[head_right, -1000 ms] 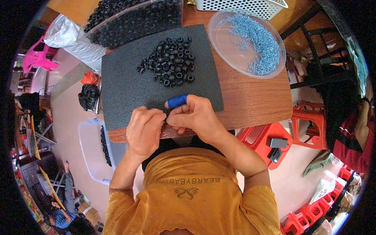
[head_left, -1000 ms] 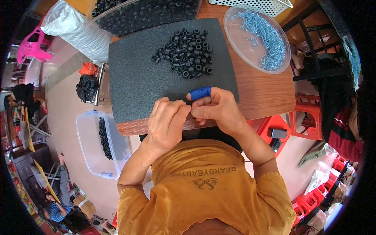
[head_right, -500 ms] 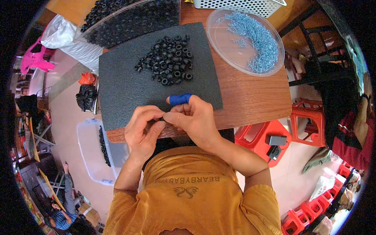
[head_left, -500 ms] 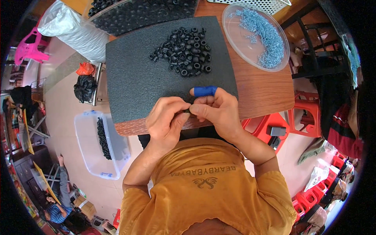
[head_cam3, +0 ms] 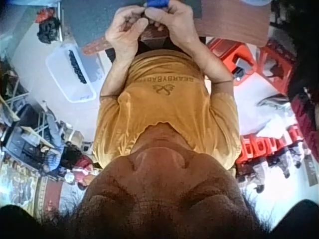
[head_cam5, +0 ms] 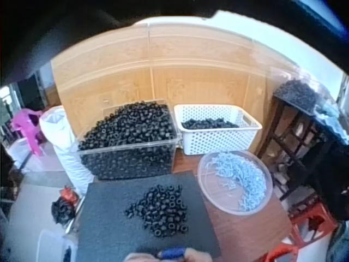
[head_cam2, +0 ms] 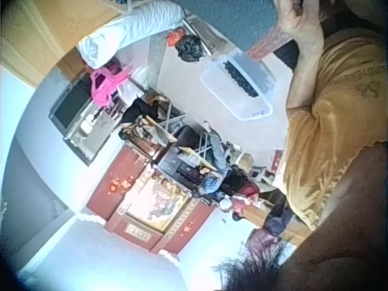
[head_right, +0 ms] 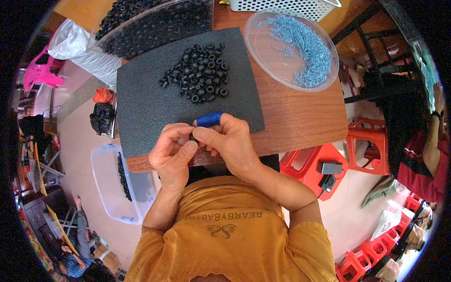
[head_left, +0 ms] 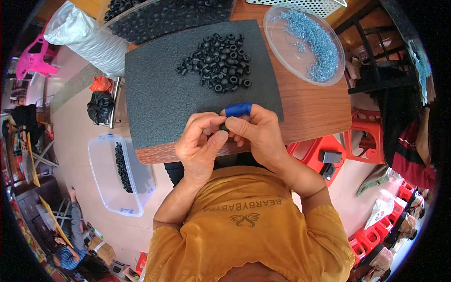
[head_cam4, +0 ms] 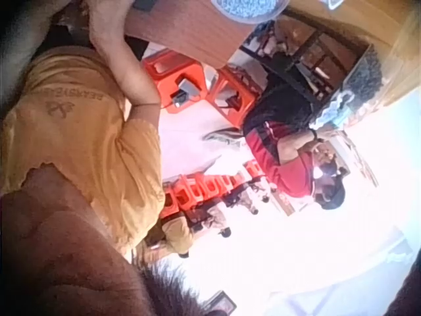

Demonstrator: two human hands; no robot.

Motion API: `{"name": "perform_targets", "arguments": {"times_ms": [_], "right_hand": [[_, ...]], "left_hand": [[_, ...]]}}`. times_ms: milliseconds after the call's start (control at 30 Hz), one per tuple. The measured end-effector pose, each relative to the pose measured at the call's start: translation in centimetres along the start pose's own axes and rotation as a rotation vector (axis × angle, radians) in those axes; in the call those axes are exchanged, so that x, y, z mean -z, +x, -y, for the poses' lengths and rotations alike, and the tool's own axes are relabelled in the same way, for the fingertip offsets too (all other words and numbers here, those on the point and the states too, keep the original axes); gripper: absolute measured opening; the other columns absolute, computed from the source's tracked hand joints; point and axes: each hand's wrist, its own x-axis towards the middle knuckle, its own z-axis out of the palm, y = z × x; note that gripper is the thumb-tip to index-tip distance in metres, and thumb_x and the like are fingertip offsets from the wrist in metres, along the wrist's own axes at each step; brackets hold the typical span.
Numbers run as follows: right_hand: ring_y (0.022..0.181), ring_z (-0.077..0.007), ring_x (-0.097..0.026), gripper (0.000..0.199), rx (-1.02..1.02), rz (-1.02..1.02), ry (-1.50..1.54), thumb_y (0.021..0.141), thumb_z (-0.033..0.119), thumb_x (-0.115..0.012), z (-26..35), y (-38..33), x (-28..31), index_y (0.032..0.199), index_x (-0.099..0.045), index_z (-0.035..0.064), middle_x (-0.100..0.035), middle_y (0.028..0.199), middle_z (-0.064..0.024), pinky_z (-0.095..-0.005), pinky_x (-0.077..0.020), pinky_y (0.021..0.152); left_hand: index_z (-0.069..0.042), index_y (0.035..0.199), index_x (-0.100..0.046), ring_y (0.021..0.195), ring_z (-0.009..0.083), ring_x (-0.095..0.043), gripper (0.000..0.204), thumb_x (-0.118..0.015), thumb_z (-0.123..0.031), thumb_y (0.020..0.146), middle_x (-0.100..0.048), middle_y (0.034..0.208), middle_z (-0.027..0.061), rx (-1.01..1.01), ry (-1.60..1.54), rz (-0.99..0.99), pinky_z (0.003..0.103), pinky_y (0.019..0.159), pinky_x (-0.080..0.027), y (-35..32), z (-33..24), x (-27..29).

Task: The person handles small black plastic pieces, wraps blue tape around their index finger by hand, and then picks up and manipulates another black component.

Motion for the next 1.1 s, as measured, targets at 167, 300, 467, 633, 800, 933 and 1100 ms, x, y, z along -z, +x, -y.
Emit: {"name": "perform_targets", "arguments": {"times_ms": [167, 300, 467, 633, 800, 933, 1100], "right_hand": [[0.056, -0.0043, -0.050, 0.019, -0.034, 0.002, -0.047, 0.081, 0.019, -0.066, -0.2, -0.4, -0.2, 0.089, -0.062, 0.0019, -0.057, 0.066, 0.0004, -0.0181, -0.0402, 0.047], [0.057, -0.0044, -0.050, 0.018, -0.003, -0.004, -0.050, 0.081, 0.018, -0.066, -0.1, -0.5, -0.3, 0.089, -0.062, 0.0026, -0.057, 0.067, 0.0006, -0.0178, -0.0400, 0.048], [0.055, -0.0053, -0.050, 0.022, -0.081, 0.017, 0.096, 0.078, 0.018, -0.069, 0.0, -0.4, -0.3, 0.089, -0.061, 0.0012, -0.057, 0.067, -0.0002, -0.0180, -0.0391, 0.046], [0.055, -0.0056, -0.049, 0.023, -0.140, 0.019, 0.067, 0.078, 0.019, -0.069, 0.4, -0.3, -0.1, 0.089, -0.060, 0.0009, -0.057, 0.068, -0.0002, -0.0194, -0.0398, 0.047], [0.063, -0.0101, -0.054, 0.023, 0.735, -0.146, -0.761, 0.074, 0.004, -0.068, 0.9, 2.0, 1.6, 0.096, -0.060, -0.0006, -0.060, 0.079, -0.0055, -0.0231, -0.0425, 0.054], [0.072, -0.0263, -0.055, 0.032, 1.184, -0.061, -1.208, 0.064, -0.004, -0.066, 1.2, 5.8, 2.4, 0.095, -0.059, -0.0023, -0.059, 0.080, -0.0102, -0.0331, -0.0450, 0.058], [0.074, -0.0281, -0.048, 0.026, 1.297, 0.068, -1.420, 0.061, 0.003, -0.057, 1.4, 6.5, 2.6, 0.086, -0.056, -0.0038, -0.052, 0.082, -0.0130, -0.0371, -0.0410, 0.061]], "left_hand": [[0.005, 0.099, -0.058, 0.081, 0.0142, -0.057, 0.026, -0.067, -0.001, 0.076, -0.053, 0.101, 0.0083, 0.039, -0.056, -0.044, 0.023, 0.071, -0.050, 0.1, 0.0, 0.0], [0.006, 0.100, -0.059, 0.080, 0.0143, -0.057, 0.026, -0.066, -0.001, 0.077, -0.053, 0.100, 0.0085, 0.111, -0.022, -0.083, 0.023, 0.070, -0.049, 0.2, -0.4, -0.3], [0.004, 0.101, -0.058, 0.083, 0.0142, -0.056, 0.022, -0.063, 0.001, 0.080, -0.051, 0.102, 0.0080, 0.086, -0.039, 0.000, 0.025, 0.075, -0.049, -0.1, 0.2, 0.5], [0.002, 0.098, -0.060, 0.079, 0.0123, -0.055, 0.021, -0.066, -0.002, 0.078, -0.052, 0.102, 0.0082, 0.051, -0.147, 0.021, 0.024, 0.070, -0.048, 0.3, 1.0, 1.0], [0.002, 0.097, -0.058, 0.072, 0.0146, -0.056, 0.024, -0.067, -0.005, 0.077, -0.059, 0.094, 0.0104, 0.298, -0.311, -0.062, 0.025, 0.065, -0.048, 0.4, 0.1, 1.3], [0.003, 0.098, -0.057, 0.067, 0.0185, -0.056, 0.026, -0.068, -0.007, 0.076, -0.061, 0.089, 0.0135, 0.364, -0.356, -0.086, 0.028, 0.060, -0.046, 0.4, 0.2, 1.8], [0.004, 0.098, -0.057, 0.065, 0.0169, -0.057, 0.024, -0.066, -0.006, 0.078, -0.061, 0.088, 0.0130, 0.419, -0.429, -0.081, 0.027, 0.060, -0.047, 0.4, 0.1, 2.2]]}}
